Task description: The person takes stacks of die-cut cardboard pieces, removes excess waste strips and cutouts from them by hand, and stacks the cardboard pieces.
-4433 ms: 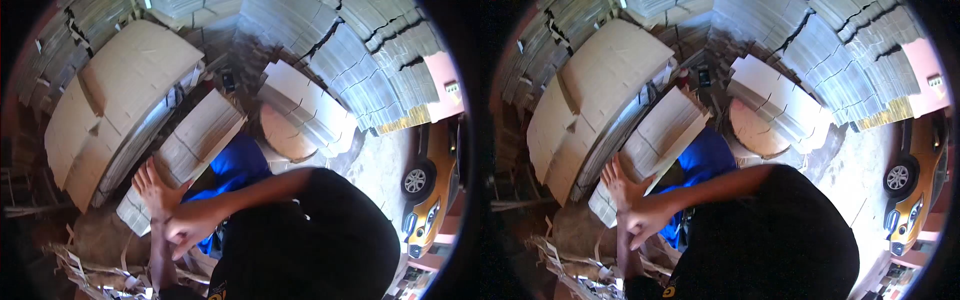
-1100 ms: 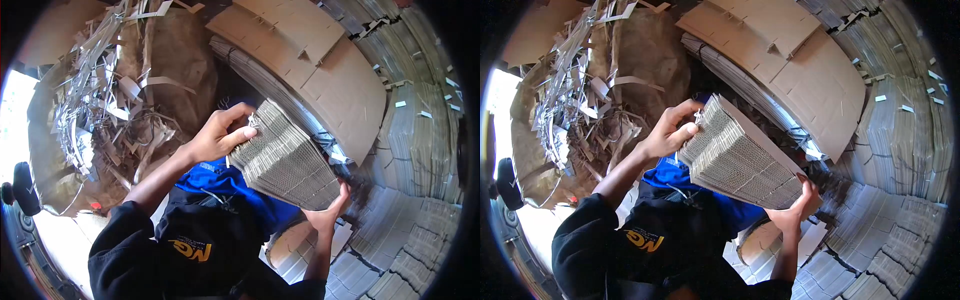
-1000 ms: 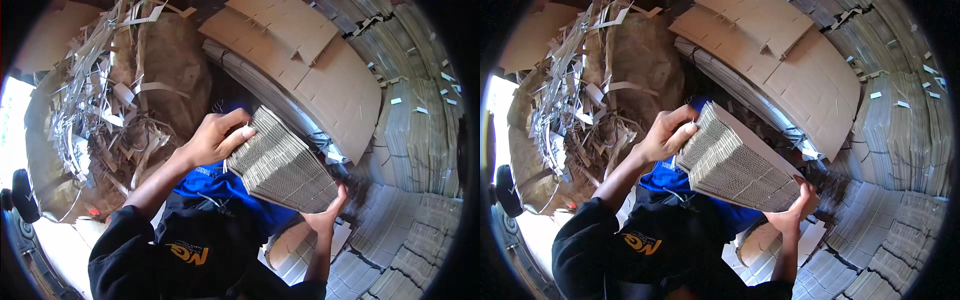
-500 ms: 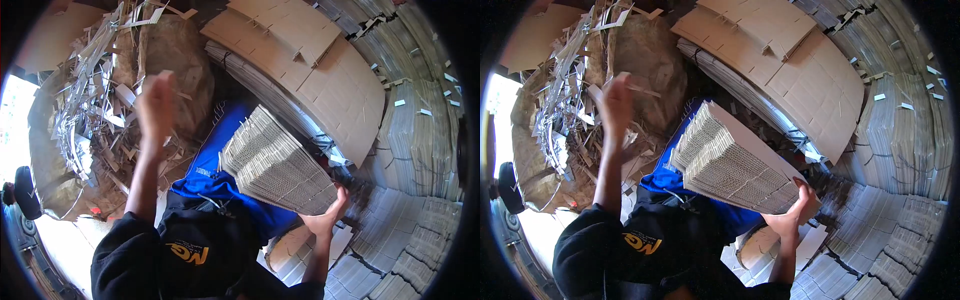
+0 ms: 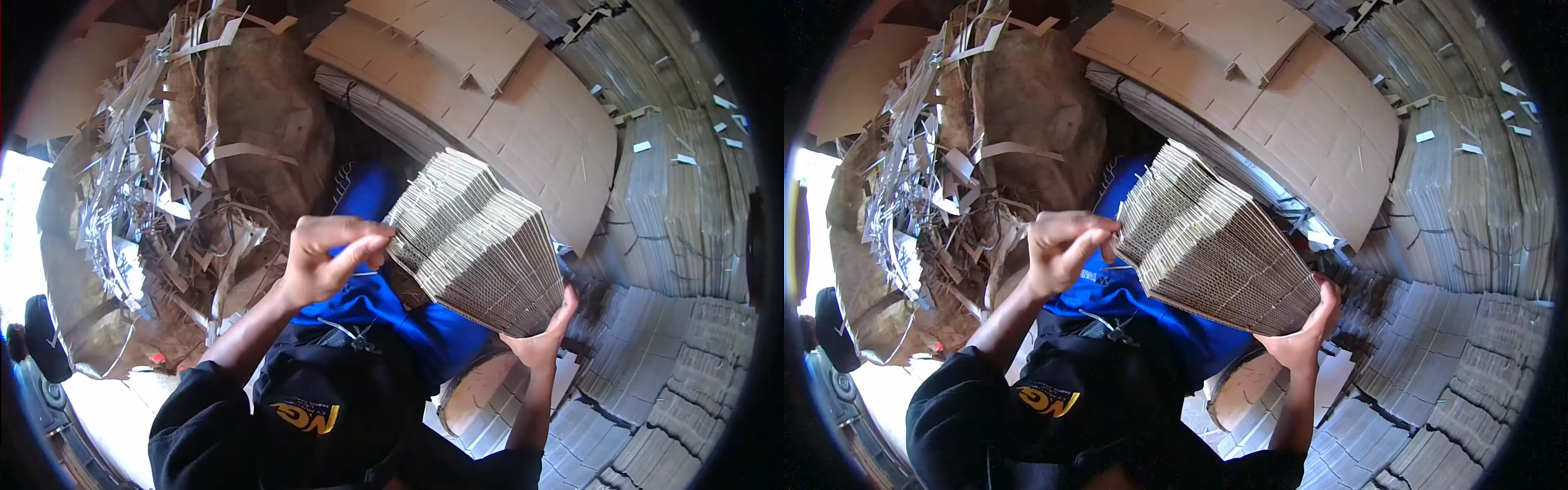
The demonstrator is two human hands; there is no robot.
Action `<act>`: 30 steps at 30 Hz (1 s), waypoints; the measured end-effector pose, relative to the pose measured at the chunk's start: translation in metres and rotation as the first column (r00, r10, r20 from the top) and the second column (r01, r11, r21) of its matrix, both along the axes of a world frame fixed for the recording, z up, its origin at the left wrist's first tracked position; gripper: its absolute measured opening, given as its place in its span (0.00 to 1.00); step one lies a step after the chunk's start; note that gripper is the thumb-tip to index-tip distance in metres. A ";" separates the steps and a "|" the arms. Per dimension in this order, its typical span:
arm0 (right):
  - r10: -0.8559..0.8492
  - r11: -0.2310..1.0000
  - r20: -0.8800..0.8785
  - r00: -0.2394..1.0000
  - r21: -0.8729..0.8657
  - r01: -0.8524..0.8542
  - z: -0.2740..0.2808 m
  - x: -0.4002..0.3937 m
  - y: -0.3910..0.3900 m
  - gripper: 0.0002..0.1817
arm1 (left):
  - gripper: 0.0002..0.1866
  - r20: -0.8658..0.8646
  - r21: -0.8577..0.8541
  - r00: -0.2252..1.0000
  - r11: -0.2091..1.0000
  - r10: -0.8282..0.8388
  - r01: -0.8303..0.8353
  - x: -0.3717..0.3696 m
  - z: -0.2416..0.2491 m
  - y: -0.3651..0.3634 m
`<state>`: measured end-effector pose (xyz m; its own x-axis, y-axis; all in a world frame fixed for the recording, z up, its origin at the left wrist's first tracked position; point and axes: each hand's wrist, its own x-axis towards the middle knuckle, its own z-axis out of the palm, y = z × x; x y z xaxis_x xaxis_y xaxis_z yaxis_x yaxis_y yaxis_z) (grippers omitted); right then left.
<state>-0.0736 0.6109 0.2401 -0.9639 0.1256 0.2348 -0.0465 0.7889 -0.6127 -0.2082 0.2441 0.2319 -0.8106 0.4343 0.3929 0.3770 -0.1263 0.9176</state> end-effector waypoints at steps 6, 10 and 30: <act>-0.020 1.000 -0.008 1.000 0.021 0.021 0.002 0.003 0.002 0.69 | 0.17 0.446 0.284 0.894 0.954 -0.042 -0.096 -0.020 -0.002 0.007; -0.018 0.999 -0.053 0.998 0.049 0.020 -0.001 0.002 0.003 0.67 | 0.14 0.249 0.003 0.962 0.994 0.108 -0.112 -0.017 0.021 0.007; -0.038 0.998 -0.012 0.999 0.056 0.038 -0.003 0.009 0.002 0.68 | 0.03 0.420 0.018 0.905 0.997 0.066 -0.080 -0.006 0.026 0.013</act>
<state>-0.0644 0.6128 0.2366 -0.9560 0.1485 0.2531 -0.0222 0.8236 -0.5667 -0.2146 0.2571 0.2575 -0.9326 0.3601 0.0234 -0.0318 -0.1467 0.9887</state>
